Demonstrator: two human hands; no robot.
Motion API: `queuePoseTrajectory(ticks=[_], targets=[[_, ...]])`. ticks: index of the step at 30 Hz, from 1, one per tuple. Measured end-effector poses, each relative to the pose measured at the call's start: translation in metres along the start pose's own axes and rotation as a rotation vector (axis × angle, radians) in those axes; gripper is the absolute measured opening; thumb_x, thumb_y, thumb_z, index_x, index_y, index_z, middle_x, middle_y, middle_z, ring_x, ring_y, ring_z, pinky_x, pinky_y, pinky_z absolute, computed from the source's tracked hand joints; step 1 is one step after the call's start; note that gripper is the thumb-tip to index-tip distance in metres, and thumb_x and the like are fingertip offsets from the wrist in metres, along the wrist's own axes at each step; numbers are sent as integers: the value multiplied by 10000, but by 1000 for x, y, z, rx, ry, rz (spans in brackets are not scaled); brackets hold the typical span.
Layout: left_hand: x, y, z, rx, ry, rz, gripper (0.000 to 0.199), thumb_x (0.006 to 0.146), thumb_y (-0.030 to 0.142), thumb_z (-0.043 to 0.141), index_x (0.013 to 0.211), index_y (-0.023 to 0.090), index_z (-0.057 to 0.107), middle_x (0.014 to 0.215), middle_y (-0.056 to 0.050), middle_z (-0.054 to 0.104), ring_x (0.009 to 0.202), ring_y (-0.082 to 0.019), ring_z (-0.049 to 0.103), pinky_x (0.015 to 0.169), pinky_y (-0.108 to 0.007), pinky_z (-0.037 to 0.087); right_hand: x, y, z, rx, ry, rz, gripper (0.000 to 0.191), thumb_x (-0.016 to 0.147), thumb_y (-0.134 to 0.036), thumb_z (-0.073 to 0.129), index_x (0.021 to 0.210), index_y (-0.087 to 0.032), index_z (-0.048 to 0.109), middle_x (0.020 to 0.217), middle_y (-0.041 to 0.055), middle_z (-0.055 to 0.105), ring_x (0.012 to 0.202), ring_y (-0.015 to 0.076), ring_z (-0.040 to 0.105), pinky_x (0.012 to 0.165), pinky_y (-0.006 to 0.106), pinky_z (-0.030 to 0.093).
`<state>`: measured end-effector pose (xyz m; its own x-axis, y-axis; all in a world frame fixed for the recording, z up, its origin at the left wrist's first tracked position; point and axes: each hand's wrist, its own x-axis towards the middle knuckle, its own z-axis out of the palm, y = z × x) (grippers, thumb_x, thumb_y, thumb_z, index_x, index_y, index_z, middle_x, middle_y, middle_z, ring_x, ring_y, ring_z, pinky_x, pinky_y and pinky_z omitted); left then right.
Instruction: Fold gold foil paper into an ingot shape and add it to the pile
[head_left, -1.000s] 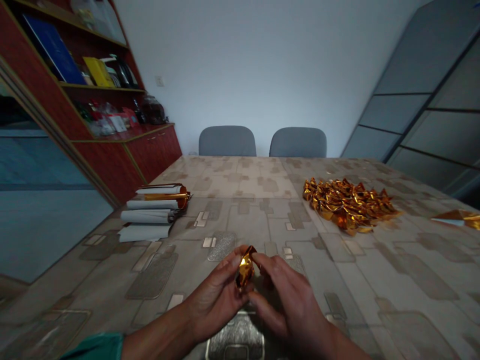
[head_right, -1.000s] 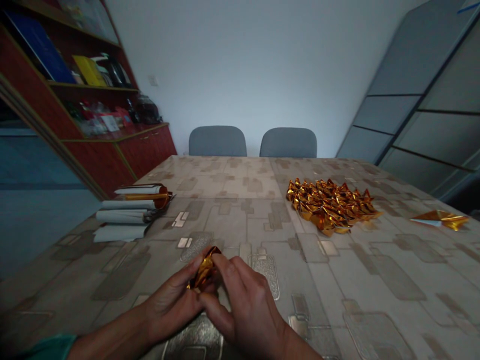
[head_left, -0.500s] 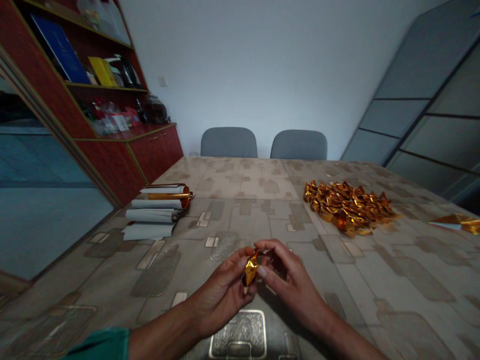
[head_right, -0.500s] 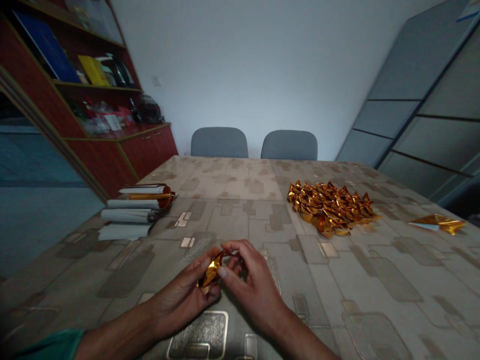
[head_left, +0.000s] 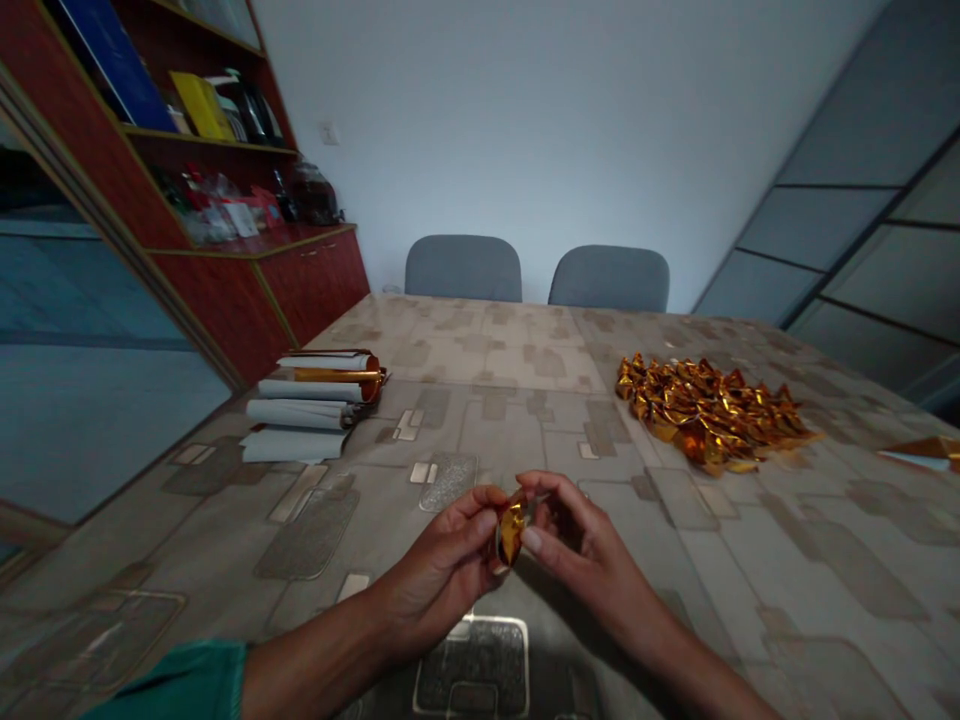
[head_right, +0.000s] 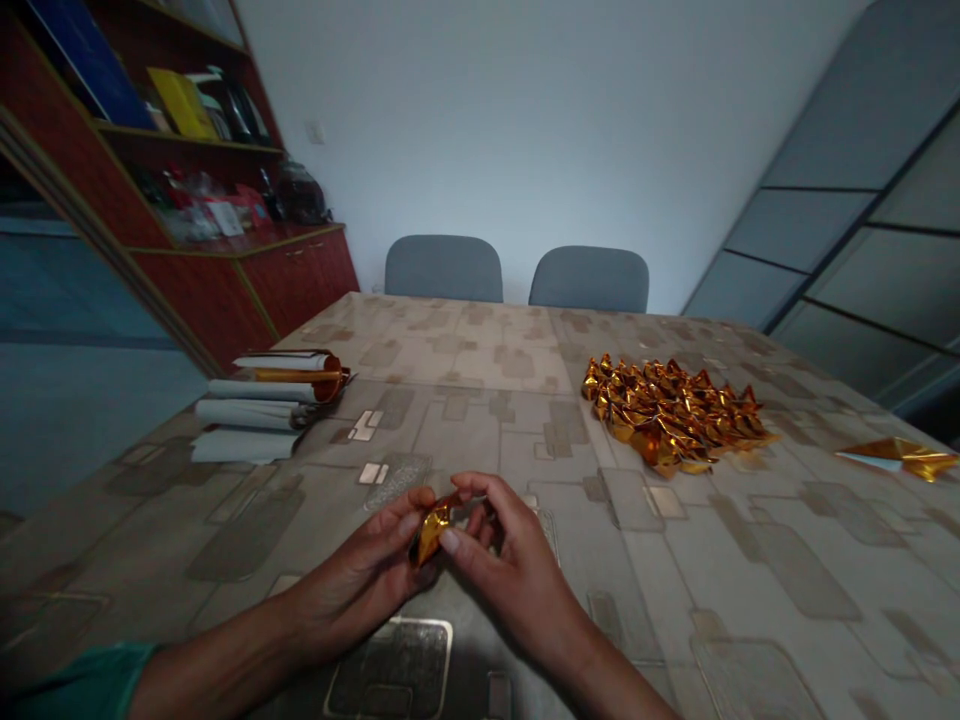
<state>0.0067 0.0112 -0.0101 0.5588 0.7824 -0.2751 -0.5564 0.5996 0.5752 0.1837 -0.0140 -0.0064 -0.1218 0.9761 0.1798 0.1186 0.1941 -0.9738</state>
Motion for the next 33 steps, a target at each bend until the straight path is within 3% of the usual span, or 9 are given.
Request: queuePoseTrajectory(ticks=[5,8,13,18,21,27,30,33], targets=[[1,0,-3,-3,-66,28,368,734,250,867,1031,231,650,975,-26,747,820,-146,712,709,-242,503,2,5,2,251,-56,169,359,923,-521,619,1140,-235,638,874,23,623,671,154,557,560,268,447],[0,-2,-5,27,-62,29,347,779,250,832,1056,241,624,934,-12,725,767,-117,686,646,-217,459,1,2,1,180,-54,110,303,901,-504,662,994,-216,685,819,15,639,663,151,548,586,273,436],[-2,-3,-3,60,-11,-3,277,753,277,851,865,206,607,833,3,686,680,-86,623,571,-188,385,0,0,4,129,-19,82,282,844,-464,743,899,-210,636,725,-28,578,613,130,490,563,254,388],[-3,-1,0,151,7,38,244,760,312,839,874,181,668,774,3,676,655,-87,599,598,-206,421,4,3,5,309,-83,137,360,814,-505,765,830,-224,539,682,-51,552,557,110,491,529,238,397],[-5,-1,-2,229,-45,81,276,780,332,818,983,186,700,852,-28,715,753,-125,649,681,-238,460,8,4,2,384,-38,161,390,768,-489,815,804,-227,528,684,-57,559,520,94,487,487,220,409],[1,-4,-9,368,-197,137,548,676,200,886,1171,249,658,1020,-63,750,918,-186,695,781,-280,483,6,3,1,488,24,189,304,856,-445,763,829,-197,589,664,-43,632,514,87,563,513,212,462],[4,-3,-9,347,-195,186,513,688,217,881,1152,245,664,967,-57,751,884,-195,695,830,-334,490,3,3,3,564,9,234,273,887,-438,733,908,-184,635,669,-20,671,549,111,620,564,242,505],[2,0,-6,338,-152,194,460,722,277,866,1146,230,693,978,-64,743,874,-178,666,827,-315,471,2,5,4,558,-6,203,266,860,-420,764,935,-204,629,696,-14,687,586,131,643,609,272,523]])
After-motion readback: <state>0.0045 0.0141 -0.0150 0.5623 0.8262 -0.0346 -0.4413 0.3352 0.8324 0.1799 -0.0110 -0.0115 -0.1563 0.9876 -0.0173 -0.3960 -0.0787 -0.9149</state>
